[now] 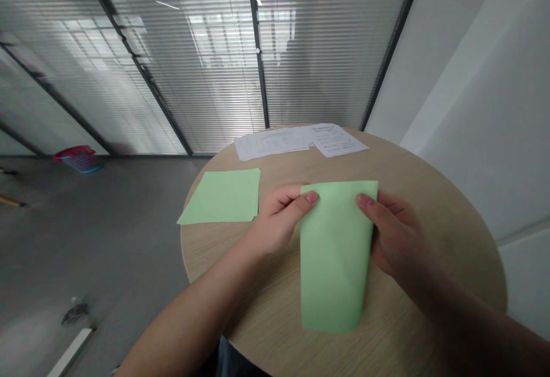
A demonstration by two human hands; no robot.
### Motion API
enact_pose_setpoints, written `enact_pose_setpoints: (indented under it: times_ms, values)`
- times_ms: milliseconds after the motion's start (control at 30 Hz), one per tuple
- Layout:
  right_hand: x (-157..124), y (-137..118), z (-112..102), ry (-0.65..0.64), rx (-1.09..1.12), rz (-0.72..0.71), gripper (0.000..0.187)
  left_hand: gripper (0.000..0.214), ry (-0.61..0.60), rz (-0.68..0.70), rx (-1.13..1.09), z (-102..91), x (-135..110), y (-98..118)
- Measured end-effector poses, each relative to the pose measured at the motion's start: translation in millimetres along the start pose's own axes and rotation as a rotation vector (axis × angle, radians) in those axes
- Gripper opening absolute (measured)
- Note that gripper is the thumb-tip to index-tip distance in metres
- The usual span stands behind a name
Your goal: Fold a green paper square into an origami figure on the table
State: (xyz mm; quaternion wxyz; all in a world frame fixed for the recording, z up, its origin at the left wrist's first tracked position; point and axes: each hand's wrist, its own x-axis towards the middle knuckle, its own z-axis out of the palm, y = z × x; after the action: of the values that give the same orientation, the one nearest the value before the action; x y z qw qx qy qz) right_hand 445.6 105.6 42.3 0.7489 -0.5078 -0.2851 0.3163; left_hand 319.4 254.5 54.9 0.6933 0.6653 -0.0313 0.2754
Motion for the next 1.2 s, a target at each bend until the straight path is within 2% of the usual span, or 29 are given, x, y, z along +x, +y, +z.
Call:
enact_pose_setpoints:
  times_ms: [67,167,300,600,800,900,1200]
  values:
    - [2.1,-0.4,1.2,0.005,0.019,-0.030,0.020,0.038,0.046,0.026,-0.008,-0.7,0.5,-0.2]
    - [3.9,-0.4,2.1,-0.009,0.026,-0.059,0.035,0.035,0.100,0.025,-0.006,-1.8,0.4,0.7]
    - [5.2,-0.2,2.8,-0.032,0.019,-0.060,0.041,0.033,0.121,-0.003,-0.025,-2.9,-0.2,0.1]
    - [10.2,2.6,1.8,-0.048,0.008,-0.062,0.031,0.037,0.124,-0.050,-0.030,-5.5,3.2,-4.7]
    - [10.4,2.3,2.8,-0.025,0.021,-0.098,0.036,0.038,0.109,-0.026,0.017,-6.6,2.9,-5.5]
    - [11.7,3.8,2.9,0.005,0.033,-0.109,0.032,0.039,0.100,-0.041,0.026,-7.4,3.1,-6.6]
    - [11.4,5.1,2.5,-0.015,0.060,-0.055,0.026,0.041,0.127,-0.085,0.027,-1.8,4.7,-3.8]
